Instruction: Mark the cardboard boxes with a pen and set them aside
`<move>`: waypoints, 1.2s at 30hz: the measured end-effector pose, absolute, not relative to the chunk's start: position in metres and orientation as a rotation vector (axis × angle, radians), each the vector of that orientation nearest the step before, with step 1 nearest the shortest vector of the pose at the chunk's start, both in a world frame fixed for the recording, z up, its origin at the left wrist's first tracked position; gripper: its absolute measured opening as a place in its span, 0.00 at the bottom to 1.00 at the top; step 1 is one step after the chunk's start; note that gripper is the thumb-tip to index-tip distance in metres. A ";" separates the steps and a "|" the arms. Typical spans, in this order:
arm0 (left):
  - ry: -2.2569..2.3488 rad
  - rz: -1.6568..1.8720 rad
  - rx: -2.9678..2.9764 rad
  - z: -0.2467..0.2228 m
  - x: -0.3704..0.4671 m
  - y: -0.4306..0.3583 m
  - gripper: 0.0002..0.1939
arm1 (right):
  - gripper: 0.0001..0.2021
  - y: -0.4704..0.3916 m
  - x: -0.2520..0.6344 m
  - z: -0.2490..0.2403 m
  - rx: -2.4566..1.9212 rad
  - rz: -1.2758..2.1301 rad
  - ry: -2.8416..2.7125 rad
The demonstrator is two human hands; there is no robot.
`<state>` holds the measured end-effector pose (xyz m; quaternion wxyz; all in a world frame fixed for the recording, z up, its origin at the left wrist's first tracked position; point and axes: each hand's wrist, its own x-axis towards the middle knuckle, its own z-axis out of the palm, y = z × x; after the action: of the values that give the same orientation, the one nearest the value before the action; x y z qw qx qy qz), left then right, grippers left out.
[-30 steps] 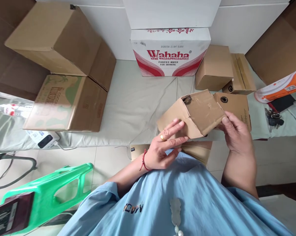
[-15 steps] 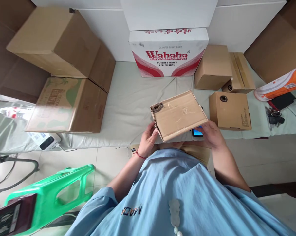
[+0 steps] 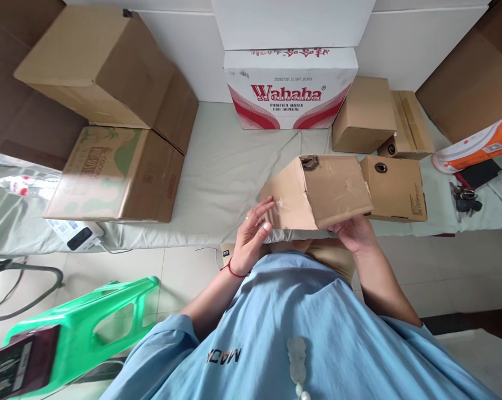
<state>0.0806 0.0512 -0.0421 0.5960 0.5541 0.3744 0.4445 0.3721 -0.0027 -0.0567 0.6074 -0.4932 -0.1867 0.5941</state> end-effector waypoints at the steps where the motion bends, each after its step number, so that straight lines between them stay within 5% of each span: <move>1: 0.894 1.070 1.251 -0.044 0.083 0.048 0.22 | 0.25 -0.004 0.372 -0.059 -1.129 1.366 -0.422; 9: 1.015 1.106 0.802 -0.064 0.089 0.056 0.38 | 0.27 -0.008 0.355 -0.065 -1.146 1.338 -0.425; 16: 0.945 0.957 0.426 -0.076 0.070 0.062 0.22 | 0.26 -0.019 0.350 -0.033 -1.333 1.177 -1.128; 23: 0.989 0.999 0.303 -0.081 0.063 0.072 0.16 | 0.22 -0.026 0.338 -0.003 -1.269 0.787 -1.717; 36: 0.984 1.093 0.529 -0.058 0.067 0.072 0.29 | 0.50 -0.020 0.322 -0.016 -1.297 0.555 -1.746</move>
<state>0.0669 0.0718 -0.0578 0.7097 0.2385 0.4434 0.4927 0.3220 -0.0202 -0.0164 0.4334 -0.5208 -0.7009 0.2226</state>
